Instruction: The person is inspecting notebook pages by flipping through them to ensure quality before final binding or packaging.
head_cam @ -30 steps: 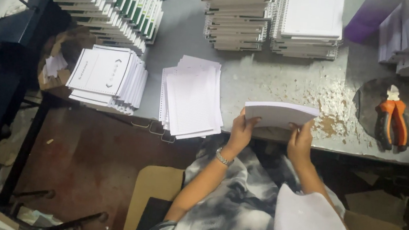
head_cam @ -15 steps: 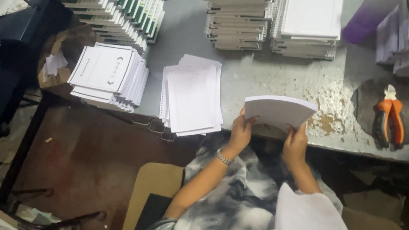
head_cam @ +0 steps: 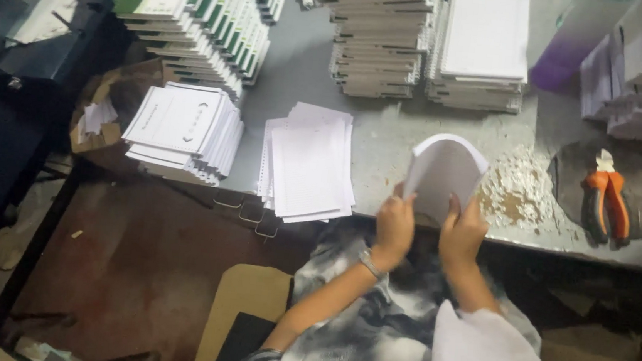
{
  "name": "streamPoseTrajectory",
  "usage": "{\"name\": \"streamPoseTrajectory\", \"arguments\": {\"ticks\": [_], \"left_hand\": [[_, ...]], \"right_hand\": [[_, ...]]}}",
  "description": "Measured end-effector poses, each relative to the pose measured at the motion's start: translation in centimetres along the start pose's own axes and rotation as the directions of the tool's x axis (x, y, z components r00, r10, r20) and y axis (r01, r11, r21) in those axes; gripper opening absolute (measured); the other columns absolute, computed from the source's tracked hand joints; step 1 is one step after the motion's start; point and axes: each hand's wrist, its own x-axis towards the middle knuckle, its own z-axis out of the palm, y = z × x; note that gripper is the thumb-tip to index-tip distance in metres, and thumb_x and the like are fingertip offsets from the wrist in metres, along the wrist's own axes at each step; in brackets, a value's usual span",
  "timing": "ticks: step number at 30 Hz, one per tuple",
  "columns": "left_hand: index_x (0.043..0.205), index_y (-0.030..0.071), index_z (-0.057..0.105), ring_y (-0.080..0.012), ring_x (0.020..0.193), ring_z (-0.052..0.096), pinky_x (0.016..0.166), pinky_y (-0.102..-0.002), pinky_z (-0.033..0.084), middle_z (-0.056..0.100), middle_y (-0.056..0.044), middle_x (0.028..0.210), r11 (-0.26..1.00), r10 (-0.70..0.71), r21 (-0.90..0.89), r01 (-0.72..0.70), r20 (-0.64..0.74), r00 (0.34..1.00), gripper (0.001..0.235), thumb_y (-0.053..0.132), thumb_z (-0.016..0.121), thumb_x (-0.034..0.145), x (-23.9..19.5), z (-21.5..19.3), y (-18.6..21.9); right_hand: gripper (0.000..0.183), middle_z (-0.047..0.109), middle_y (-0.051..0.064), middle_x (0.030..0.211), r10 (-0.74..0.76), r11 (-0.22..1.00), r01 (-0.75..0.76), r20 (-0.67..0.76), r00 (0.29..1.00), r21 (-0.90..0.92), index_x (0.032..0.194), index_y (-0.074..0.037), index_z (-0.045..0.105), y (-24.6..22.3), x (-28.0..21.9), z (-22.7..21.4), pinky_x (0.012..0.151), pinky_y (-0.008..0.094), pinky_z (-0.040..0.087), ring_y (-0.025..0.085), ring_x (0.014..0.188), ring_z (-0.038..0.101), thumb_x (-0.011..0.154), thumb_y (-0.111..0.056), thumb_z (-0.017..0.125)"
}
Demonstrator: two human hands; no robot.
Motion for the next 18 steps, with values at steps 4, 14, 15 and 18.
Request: {"name": "streamPoseTrajectory", "arguments": {"ticks": [4,14,15,18], "left_hand": [[0.114,-0.023,0.055,-0.0513,0.085,0.071,0.067,-0.054,0.059,0.067,-0.039,0.086,0.997,0.006,-0.071,-0.006,-0.003,1.000,0.039,0.015,0.049,0.108,-0.4,-4.3,5.0],[0.133,0.006,0.060,-0.0164,0.080,0.075,0.071,-0.031,0.061,0.076,-0.013,0.094,0.620,-0.224,-0.537,0.572,0.577,0.785,0.043,0.031,0.073,0.101,0.7,-3.4,-5.3],[0.137,0.002,0.058,-0.0251,0.102,0.068,0.087,-0.038,0.057,0.072,-0.019,0.110,0.795,-0.311,-0.338,0.503,0.485,0.817,0.051,0.037,0.068,0.101,0.3,-3.1,-4.4],[0.132,-0.008,0.060,-0.0405,0.111,0.067,0.093,-0.051,0.055,0.070,-0.030,0.114,0.941,-0.310,-0.036,0.337,0.310,0.899,0.050,0.032,0.061,0.102,-0.6,-4.4,0.8]], "right_hand": [[0.029,0.069,0.034,0.101,-0.020,0.999,0.017,0.066,0.998,0.050,0.126,0.011,0.066,-4.2,0.9,-2.6,0.081,0.056,0.054,0.052,0.098,0.066,0.098,0.003,0.070],[0.038,0.070,0.009,0.110,0.363,0.446,-0.749,0.666,0.651,0.489,0.133,-0.007,0.060,-0.6,3.1,-6.2,0.081,0.042,0.057,0.023,0.095,0.070,0.096,-0.008,0.069],[0.037,0.070,0.019,0.111,0.340,0.743,-0.575,0.547,0.765,0.343,0.131,-0.003,0.062,-0.1,2.7,-5.5,0.084,0.050,0.055,0.035,0.102,0.069,0.096,-0.011,0.072],[0.036,0.071,0.027,0.098,0.210,0.977,-0.209,0.341,0.916,-0.039,0.127,0.003,0.064,0.2,0.4,-2.7,0.076,0.053,0.057,0.045,0.096,0.070,0.096,-0.012,0.075]]}}
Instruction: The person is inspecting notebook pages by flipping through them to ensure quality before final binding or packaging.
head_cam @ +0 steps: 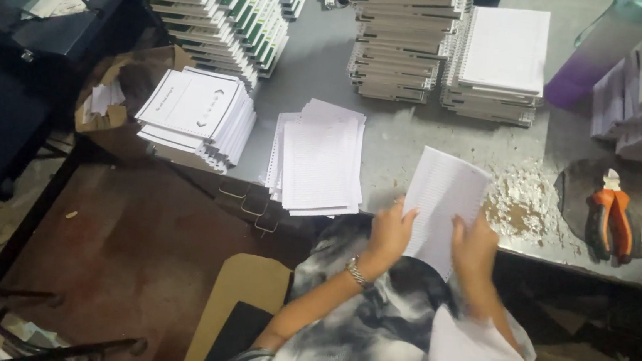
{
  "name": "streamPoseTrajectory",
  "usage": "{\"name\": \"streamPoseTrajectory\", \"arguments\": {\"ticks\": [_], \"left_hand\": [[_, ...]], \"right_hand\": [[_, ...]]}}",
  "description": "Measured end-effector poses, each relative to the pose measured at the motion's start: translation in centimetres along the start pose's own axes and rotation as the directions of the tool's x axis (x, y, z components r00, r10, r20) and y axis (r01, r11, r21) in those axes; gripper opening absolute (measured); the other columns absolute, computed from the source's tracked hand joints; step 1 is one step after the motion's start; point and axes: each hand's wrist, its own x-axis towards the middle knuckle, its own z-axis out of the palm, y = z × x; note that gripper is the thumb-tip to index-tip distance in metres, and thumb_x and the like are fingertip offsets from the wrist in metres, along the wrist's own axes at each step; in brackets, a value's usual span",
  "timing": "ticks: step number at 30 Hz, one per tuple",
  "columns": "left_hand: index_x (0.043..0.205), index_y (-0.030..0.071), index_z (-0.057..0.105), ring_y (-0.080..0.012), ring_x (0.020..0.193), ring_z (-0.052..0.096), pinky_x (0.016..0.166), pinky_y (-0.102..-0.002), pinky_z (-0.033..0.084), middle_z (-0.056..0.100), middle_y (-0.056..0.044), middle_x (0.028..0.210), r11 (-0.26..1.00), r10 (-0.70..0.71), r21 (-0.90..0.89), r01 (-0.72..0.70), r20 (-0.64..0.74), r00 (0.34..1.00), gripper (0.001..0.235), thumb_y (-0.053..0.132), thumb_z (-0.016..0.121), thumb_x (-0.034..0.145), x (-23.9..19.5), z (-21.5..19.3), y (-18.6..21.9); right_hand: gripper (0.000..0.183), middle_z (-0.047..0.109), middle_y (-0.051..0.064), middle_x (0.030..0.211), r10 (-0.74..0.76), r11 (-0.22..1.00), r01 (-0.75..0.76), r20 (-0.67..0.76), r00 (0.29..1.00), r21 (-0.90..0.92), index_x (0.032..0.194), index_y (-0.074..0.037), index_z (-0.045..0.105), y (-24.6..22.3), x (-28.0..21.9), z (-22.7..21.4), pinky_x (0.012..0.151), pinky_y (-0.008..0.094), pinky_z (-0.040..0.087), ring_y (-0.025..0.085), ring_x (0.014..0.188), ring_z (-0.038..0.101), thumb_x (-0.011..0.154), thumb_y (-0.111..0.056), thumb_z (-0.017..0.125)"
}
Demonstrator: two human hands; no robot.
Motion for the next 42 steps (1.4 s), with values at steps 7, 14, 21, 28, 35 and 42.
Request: {"name": "streamPoseTrajectory", "arguments": {"ticks": [7,14,21,28,35,42], "left_hand": [[0.136,0.000,0.061,-0.0387,0.117,0.067,0.100,-0.052,0.053,0.070,-0.024,0.122,0.962,-0.044,-0.255,0.100,0.219,0.975,0.067,0.046,0.076,0.091,2.5,-3.1,-3.6],[0.134,0.003,0.064,-0.0386,0.120,0.066,0.101,-0.050,0.053,0.071,-0.021,0.123,0.998,0.038,-0.051,-0.031,0.154,0.987,0.057,0.036,0.077,0.089,6.6,-1.1,-3.7],[0.125,-0.001,0.061,-0.0389,0.105,0.068,0.088,-0.043,0.058,0.068,-0.022,0.112,0.931,0.203,-0.261,-0.257,-0.216,0.955,0.026,0.008,0.062,0.100,9.1,6.2,-1.3],[0.126,0.001,0.055,-0.0185,0.082,0.069,0.070,-0.025,0.061,0.072,-0.018,0.101,0.820,0.185,-0.527,-0.223,-0.125,0.975,0.023,0.011,0.040,0.113,8.7,7.2,-2.3],[0.127,0.006,0.060,-0.0172,0.085,0.070,0.069,-0.025,0.059,0.075,-0.015,0.108,0.818,0.174,-0.540,-0.198,-0.096,0.980,0.038,0.024,0.028,0.116,8.3,6.7,-2.1],[0.129,0.008,0.064,-0.0246,0.103,0.070,0.088,-0.037,0.058,0.072,-0.016,0.115,0.764,0.216,-0.625,-0.160,0.015,0.976,0.035,0.030,0.042,0.114,8.5,7.9,-3.6]], "right_hand": [[0.045,0.070,0.016,0.098,0.221,0.684,-0.355,0.283,0.934,0.637,0.130,0.000,0.058,-3.3,0.3,-5.6,0.070,0.044,0.059,0.029,0.083,0.071,0.089,-0.001,0.076],[0.048,0.070,0.021,0.112,0.229,0.710,-0.317,0.220,0.948,0.628,0.131,0.005,0.062,0.1,2.0,-1.5,0.084,0.046,0.057,0.028,0.103,0.068,0.085,0.003,0.077],[0.037,0.072,0.028,0.104,0.197,0.959,-0.192,-0.004,0.980,0.210,0.122,0.004,0.068,4.6,4.0,1.7,0.082,0.053,0.055,0.042,0.105,0.069,0.089,-0.007,0.081],[0.047,0.042,0.030,0.155,0.121,0.840,-0.148,0.086,0.989,0.522,0.153,0.003,0.045,-2.8,2.7,0.3,0.125,0.052,0.021,0.039,0.148,0.033,0.116,-0.024,0.034],[0.058,0.007,0.021,0.172,-0.125,0.797,0.027,0.121,0.985,0.603,0.167,-0.007,0.012,-6.5,5.4,1.4,0.130,0.051,0.002,0.038,0.157,0.002,0.117,-0.032,0.024],[0.084,-0.002,0.007,0.176,-0.101,0.741,0.023,0.078,0.992,0.671,0.170,-0.020,0.006,-1.5,1.9,4.0,0.131,0.046,-0.002,0.025,0.160,-0.005,0.106,-0.015,0.060]]}}
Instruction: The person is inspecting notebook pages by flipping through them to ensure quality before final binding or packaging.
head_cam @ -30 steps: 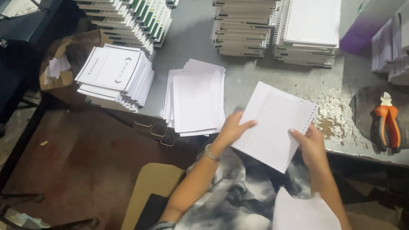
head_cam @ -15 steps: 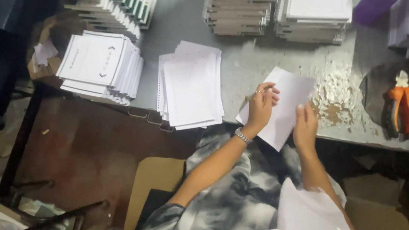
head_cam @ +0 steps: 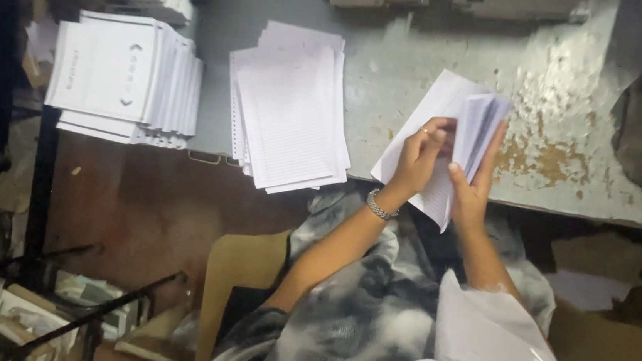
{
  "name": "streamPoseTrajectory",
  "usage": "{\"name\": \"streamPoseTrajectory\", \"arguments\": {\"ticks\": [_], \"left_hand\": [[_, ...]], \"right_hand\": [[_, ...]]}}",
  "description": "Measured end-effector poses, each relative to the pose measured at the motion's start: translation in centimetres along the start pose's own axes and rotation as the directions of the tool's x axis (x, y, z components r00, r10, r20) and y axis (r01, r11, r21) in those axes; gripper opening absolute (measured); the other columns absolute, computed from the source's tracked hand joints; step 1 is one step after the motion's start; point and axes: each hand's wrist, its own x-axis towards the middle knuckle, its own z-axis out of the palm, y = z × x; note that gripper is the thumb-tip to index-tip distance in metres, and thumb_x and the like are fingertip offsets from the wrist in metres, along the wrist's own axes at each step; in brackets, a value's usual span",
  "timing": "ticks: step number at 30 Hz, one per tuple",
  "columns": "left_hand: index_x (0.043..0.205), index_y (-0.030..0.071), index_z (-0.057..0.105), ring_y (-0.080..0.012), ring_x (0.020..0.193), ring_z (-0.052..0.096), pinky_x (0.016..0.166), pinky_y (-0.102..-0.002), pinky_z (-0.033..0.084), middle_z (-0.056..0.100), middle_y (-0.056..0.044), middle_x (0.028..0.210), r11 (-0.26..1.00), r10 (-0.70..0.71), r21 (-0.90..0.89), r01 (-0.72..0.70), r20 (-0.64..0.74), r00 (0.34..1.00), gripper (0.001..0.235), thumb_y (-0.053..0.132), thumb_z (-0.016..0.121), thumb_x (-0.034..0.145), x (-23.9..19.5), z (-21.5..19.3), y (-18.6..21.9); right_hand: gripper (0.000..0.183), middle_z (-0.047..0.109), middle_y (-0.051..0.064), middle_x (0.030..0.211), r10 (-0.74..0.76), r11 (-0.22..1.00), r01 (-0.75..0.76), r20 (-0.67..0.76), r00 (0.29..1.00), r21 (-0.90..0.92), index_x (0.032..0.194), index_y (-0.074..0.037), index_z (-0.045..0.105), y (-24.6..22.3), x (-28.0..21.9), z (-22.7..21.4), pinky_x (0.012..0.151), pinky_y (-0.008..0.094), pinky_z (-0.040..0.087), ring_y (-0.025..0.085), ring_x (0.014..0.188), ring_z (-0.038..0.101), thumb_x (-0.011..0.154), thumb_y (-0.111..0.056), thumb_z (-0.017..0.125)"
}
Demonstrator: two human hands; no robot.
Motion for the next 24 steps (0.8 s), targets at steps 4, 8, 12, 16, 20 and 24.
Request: {"name": "streamPoseTrajectory", "arguments": {"ticks": [4,8,12,16,20,24], "left_hand": [[0.139,0.007,0.061,-0.0123,0.115,0.067,0.097,-0.030,0.058,0.070,-0.008,0.129,0.943,-0.142,-0.286,0.169,0.114,0.983,0.033,0.017,0.063,0.107,-0.5,0.1,-5.7],[0.138,0.004,0.060,-0.0103,0.116,0.068,0.099,-0.028,0.059,0.067,-0.006,0.134,0.877,-0.193,-0.411,0.248,0.172,0.966,0.036,0.009,0.069,0.104,-0.8,0.6,-4.4],[0.130,0.004,0.060,-0.0130,0.120,0.067,0.106,-0.029,0.058,0.066,-0.005,0.129,0.890,-0.191,-0.369,0.269,0.233,0.954,0.026,0.011,0.065,0.106,-0.1,-0.2,-1.6],[0.128,0.009,0.059,-0.0135,0.123,0.066,0.108,-0.025,0.064,0.064,-0.003,0.129,0.894,-0.217,-0.331,0.303,0.270,0.938,0.024,0.014,0.066,0.106,-0.4,-0.3,-0.3],[0.131,0.010,0.059,-0.0136,0.120,0.066,0.105,-0.025,0.061,0.064,-0.003,0.127,0.952,-0.259,-0.109,0.287,0.217,0.941,0.034,0.022,0.070,0.101,-0.6,-0.5,-0.3],[0.157,0.022,0.043,-0.0132,0.110,0.077,0.085,-0.021,0.067,0.060,0.001,0.150,0.895,-0.250,-0.301,0.331,0.276,0.928,0.050,0.011,0.064,0.112,-0.7,-0.8,0.3]], "right_hand": [[0.086,-0.005,0.003,0.178,0.055,0.997,-0.052,-0.069,0.996,0.054,0.172,-0.024,0.004,2.4,-1.1,-0.7,0.135,0.043,-0.005,0.018,0.162,-0.008,0.109,-0.015,0.062],[0.088,-0.005,-0.004,0.178,0.090,0.992,-0.084,-0.070,0.993,0.091,0.173,-0.026,0.004,2.7,-2.0,-1.3,0.139,0.040,-0.001,0.013,0.164,-0.006,0.108,-0.015,0.062],[0.088,-0.002,-0.002,0.181,0.156,0.977,-0.140,-0.092,0.983,0.162,0.173,-0.026,0.005,2.9,-2.9,-1.7,0.147,0.041,0.003,0.016,0.172,0.001,0.105,-0.022,0.062],[0.176,-0.018,-0.008,0.184,0.580,0.334,0.108,-0.294,0.760,0.937,0.165,-0.026,-0.016,-1.1,-0.7,-0.1,0.136,0.045,0.026,0.025,0.163,0.015,0.060,0.045,0.105],[0.174,-0.017,-0.007,0.183,0.587,0.284,0.151,-0.296,0.754,0.947,0.165,-0.027,-0.015,-2.1,0.2,0.0,0.136,0.046,0.023,0.026,0.162,0.014,0.059,0.050,0.098],[0.172,-0.013,-0.006,0.181,0.597,0.167,0.258,-0.306,0.742,0.951,0.165,-0.030,-0.013,-2.5,0.6,0.2,0.135,0.048,0.017,0.029,0.161,0.011,0.058,0.063,0.084]]}}
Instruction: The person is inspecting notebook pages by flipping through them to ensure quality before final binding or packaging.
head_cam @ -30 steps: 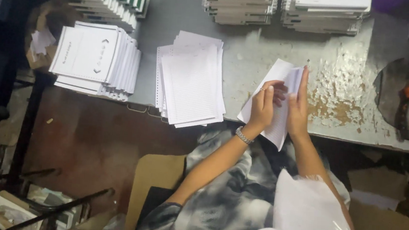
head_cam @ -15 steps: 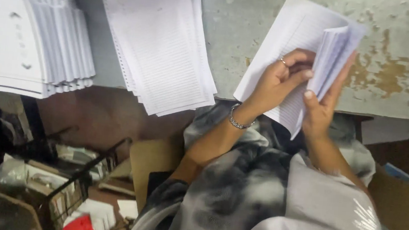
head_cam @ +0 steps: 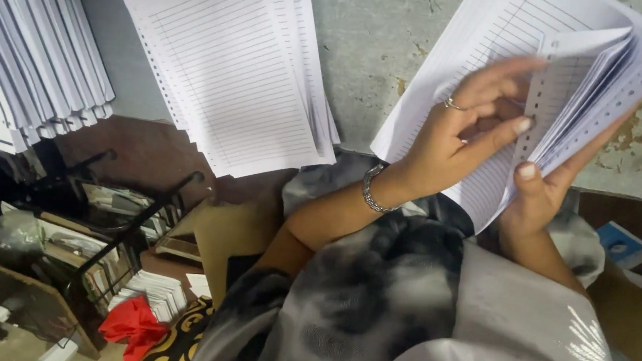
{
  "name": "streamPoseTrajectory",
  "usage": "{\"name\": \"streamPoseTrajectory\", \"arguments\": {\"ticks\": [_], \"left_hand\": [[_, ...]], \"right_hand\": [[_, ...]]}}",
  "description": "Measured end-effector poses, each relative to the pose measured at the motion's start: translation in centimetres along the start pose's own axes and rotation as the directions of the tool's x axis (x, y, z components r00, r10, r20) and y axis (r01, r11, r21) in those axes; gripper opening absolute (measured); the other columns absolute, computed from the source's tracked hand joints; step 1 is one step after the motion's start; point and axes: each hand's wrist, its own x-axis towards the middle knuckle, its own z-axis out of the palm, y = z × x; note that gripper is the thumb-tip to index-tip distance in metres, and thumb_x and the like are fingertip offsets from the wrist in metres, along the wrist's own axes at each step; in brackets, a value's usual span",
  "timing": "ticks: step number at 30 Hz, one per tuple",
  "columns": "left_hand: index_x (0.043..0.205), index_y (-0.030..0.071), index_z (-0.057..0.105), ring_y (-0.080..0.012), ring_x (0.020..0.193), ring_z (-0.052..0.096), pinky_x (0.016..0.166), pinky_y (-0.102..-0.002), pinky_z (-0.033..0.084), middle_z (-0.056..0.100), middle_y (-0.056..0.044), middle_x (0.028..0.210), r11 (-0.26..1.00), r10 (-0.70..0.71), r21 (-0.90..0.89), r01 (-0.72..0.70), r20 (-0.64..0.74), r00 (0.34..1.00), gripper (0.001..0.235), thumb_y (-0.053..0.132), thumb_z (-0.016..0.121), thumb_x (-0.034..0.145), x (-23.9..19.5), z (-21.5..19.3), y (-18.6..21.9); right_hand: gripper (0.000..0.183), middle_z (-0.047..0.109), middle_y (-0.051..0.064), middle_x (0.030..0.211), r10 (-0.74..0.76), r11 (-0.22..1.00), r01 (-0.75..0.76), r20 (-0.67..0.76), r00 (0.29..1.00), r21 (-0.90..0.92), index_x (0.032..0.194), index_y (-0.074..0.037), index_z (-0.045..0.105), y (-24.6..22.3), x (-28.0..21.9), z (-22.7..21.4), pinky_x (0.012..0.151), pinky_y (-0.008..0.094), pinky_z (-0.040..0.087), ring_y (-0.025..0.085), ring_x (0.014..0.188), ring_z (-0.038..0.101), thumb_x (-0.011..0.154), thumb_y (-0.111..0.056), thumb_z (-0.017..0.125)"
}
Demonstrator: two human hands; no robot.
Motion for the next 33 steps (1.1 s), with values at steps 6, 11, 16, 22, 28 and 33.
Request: {"name": "streamPoseTrajectory", "arguments": {"ticks": [6,11,16,22,28,33], "left_hand": [[0.131,0.020,0.061,-0.0131,0.105,0.064,0.092,-0.023,0.062,0.061,0.000,0.112,0.942,0.141,0.305,-0.139,0.016,0.990,0.025,0.029,0.061,0.107,0.3,0.1,1.0],[0.130,0.017,0.061,-0.0135,0.110,0.070,0.098,-0.022,0.071,0.064,-0.003,0.118,0.976,0.080,0.202,-0.078,-0.003,0.997,0.029,0.023,0.070,0.103,0.5,0.5,1.7],[0.128,0.017,0.060,-0.0128,0.104,0.070,0.094,-0.021,0.071,0.062,-0.002,0.111,0.968,0.104,0.231,-0.102,0.001,0.995,0.028,0.025,0.068,0.103,0.6,0.4,1.5],[0.162,0.027,0.036,-0.0144,0.109,0.077,0.091,-0.021,0.070,0.068,-0.005,0.123,1.000,-0.025,-0.008,0.025,-0.001,1.000,0.062,0.014,0.069,0.111,0.1,0.5,2.4],[0.134,0.020,0.061,-0.0129,0.101,0.060,0.088,-0.024,0.057,0.057,0.000,0.108,0.931,0.117,0.349,-0.108,-0.003,0.993,0.030,0.034,0.062,0.108,0.2,0.3,1.3],[0.133,0.023,0.060,-0.0114,0.100,0.061,0.089,-0.022,0.059,0.057,0.002,0.107,0.920,0.124,0.376,-0.113,-0.006,0.992,0.032,0.033,0.068,0.104,0.3,0.2,1.2]], "right_hand": [[0.127,-0.005,-0.003,0.181,0.010,0.818,0.118,0.218,0.976,-0.563,0.169,-0.030,-0.002,-2.5,-0.3,-4.5,0.145,0.046,0.010,0.025,0.169,0.009,0.081,0.025,0.071],[0.083,0.001,-0.003,0.187,0.182,0.324,0.292,0.362,0.914,-0.900,0.173,-0.033,0.008,-3.4,-0.5,-6.6,0.155,0.058,0.026,0.027,0.180,0.016,0.107,-0.017,0.054],[0.127,-0.007,-0.008,0.182,-0.035,0.947,0.079,0.142,0.989,-0.311,0.166,-0.030,-0.001,-2.0,-0.2,-4.1,0.142,0.054,0.014,0.027,0.168,0.007,0.075,0.037,0.058],[0.157,-0.016,-0.009,0.181,-0.020,1.000,0.020,-0.025,0.999,0.019,0.162,-0.027,-0.011,-0.5,0.1,-0.8,0.136,0.049,0.017,0.026,0.162,0.008,0.058,0.053,0.074],[0.084,-0.003,-0.007,0.184,0.187,0.181,0.362,0.393,0.900,-0.915,0.174,-0.033,0.008,-3.9,-0.2,-6.8,0.159,0.048,-0.001,0.018,0.180,-0.002,0.107,-0.020,0.057],[0.082,-0.003,-0.006,0.184,0.191,0.222,0.346,0.388,0.902,-0.912,0.173,-0.032,0.008,-4.2,-0.3,-7.6,0.158,0.045,0.001,0.017,0.180,0.001,0.108,-0.020,0.056]]}}
